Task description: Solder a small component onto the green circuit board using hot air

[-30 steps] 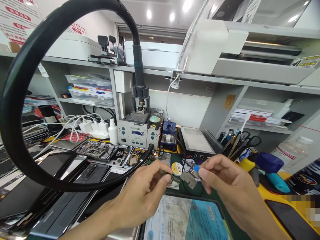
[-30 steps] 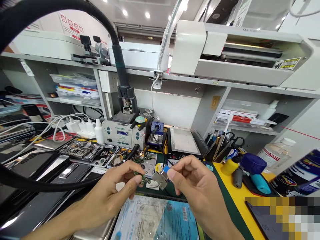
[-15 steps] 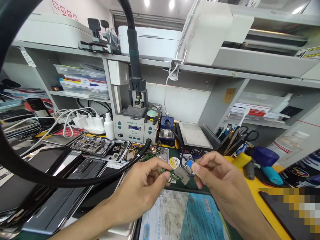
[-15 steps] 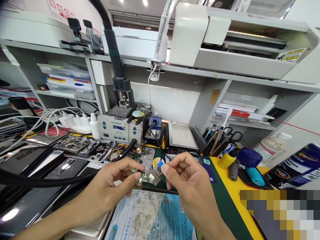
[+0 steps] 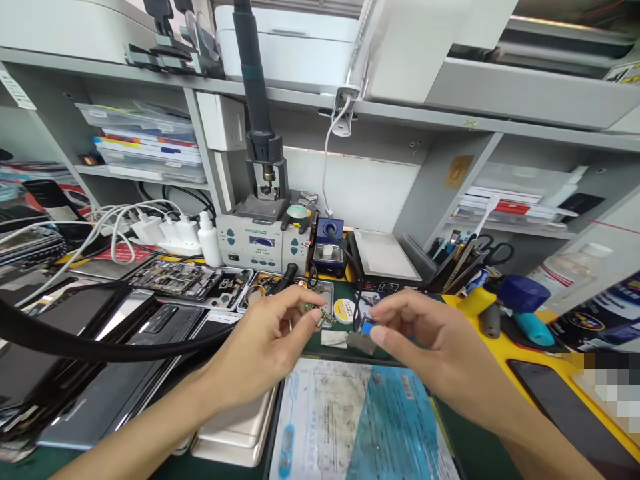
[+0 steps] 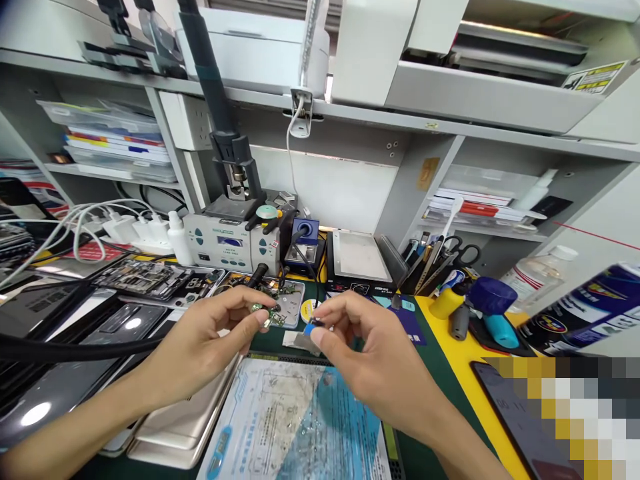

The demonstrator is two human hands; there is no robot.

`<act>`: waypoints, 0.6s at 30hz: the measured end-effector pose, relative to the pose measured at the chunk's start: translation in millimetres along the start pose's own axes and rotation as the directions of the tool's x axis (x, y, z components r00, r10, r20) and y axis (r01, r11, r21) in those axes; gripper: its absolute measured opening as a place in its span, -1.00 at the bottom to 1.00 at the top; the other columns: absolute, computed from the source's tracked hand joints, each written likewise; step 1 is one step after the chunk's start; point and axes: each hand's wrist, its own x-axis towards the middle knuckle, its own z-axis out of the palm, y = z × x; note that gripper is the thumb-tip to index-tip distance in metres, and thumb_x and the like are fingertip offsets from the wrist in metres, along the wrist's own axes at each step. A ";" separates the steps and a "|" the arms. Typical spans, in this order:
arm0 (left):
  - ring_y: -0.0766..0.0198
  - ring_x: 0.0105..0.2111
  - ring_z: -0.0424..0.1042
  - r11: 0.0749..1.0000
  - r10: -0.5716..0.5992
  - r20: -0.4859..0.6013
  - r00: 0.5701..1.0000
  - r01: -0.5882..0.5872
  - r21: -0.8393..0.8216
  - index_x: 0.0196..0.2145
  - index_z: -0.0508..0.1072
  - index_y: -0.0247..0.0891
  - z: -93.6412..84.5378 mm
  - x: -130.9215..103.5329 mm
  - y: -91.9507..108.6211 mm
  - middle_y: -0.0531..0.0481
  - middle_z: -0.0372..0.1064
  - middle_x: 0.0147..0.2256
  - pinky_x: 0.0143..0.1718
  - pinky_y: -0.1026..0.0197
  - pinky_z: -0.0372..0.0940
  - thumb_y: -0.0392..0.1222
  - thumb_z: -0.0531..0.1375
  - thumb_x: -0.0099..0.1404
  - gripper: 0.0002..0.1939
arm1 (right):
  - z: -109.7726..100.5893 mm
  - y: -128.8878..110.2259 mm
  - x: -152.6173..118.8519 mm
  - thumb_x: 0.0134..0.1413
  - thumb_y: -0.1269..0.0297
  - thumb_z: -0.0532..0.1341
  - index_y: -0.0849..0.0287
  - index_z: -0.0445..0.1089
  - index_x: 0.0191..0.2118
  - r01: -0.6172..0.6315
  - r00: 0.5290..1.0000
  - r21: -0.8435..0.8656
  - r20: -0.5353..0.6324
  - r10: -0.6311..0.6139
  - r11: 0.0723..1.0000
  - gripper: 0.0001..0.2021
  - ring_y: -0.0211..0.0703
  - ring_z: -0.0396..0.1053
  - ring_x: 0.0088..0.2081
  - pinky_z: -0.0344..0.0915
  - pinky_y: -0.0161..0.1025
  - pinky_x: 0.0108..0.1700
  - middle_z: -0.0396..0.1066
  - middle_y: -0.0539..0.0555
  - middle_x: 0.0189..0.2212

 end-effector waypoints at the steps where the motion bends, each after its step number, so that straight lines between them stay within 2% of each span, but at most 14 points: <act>1: 0.34 -0.51 0.34 1.000 0.004 0.000 1.000 -0.004 0.004 -0.02 0.43 -0.18 0.2 0.1 0.0 0.14 0.37 -0.48 -0.49 0.27 0.22 0.00 0.11 0.45 -0.72 | 0.1 0.7 0.1 0.28 0.18 0.26 0.01 0.46 -0.14 -0.013 0.998 -0.050 0.055 0.016 0.999 -0.90 -0.15 0.36 -0.38 0.28 -0.25 -0.37 0.41 -0.04 -0.42; 4: 0.35 -0.53 0.33 1.000 0.021 -0.013 1.000 -0.021 0.022 -0.04 0.44 -0.17 0.5 0.5 -1.2 0.15 0.37 -0.49 -0.50 0.28 0.21 -0.01 0.12 0.45 -0.75 | 1.1 2.9 0.5 0.28 0.20 0.25 -0.05 0.51 -0.07 -0.016 0.979 -0.217 0.195 0.059 0.976 -0.85 -0.17 0.36 -0.41 0.26 -0.24 -0.38 0.44 -0.06 -0.43; 7: 0.35 -0.55 0.31 0.998 0.036 -0.026 0.999 -0.034 0.050 -0.05 0.44 -0.17 0.5 1.2 -3.3 0.17 0.33 -0.54 -0.52 0.29 0.17 -0.03 0.12 0.45 -0.77 | -0.3 3.1 -0.3 0.29 0.19 0.25 -0.09 0.54 -0.07 0.026 0.957 -0.334 0.282 0.074 0.942 -0.84 -0.19 0.40 -0.37 0.28 -0.24 -0.33 0.50 -0.07 -0.34; 13: 0.37 -0.56 0.23 0.996 0.044 -0.021 0.999 -0.042 0.082 -0.09 0.46 -0.18 0.3 1.2 -2.6 0.19 0.27 -0.56 -0.53 0.31 0.13 -0.08 0.13 0.43 -0.80 | -4.9 -0.1 -5.0 0.29 0.14 0.24 -0.07 0.56 -0.11 0.028 0.932 -0.389 0.342 0.117 0.921 -0.84 -0.17 0.42 -0.33 0.28 -0.25 -0.35 0.52 -0.07 -0.29; 18: 0.37 -0.53 0.19 0.994 0.026 0.028 0.999 -0.028 0.102 -0.10 0.48 -0.15 0.6 1.6 -0.2 0.18 0.26 -0.54 -0.52 0.33 0.10 -0.08 0.12 0.43 -0.81 | -5.3 -2.1 -5.3 0.32 0.15 0.20 -0.01 0.52 -0.27 0.069 0.935 -0.414 0.345 0.086 0.907 -0.83 -0.19 0.38 -0.36 0.27 -0.24 -0.33 0.48 -0.08 -0.36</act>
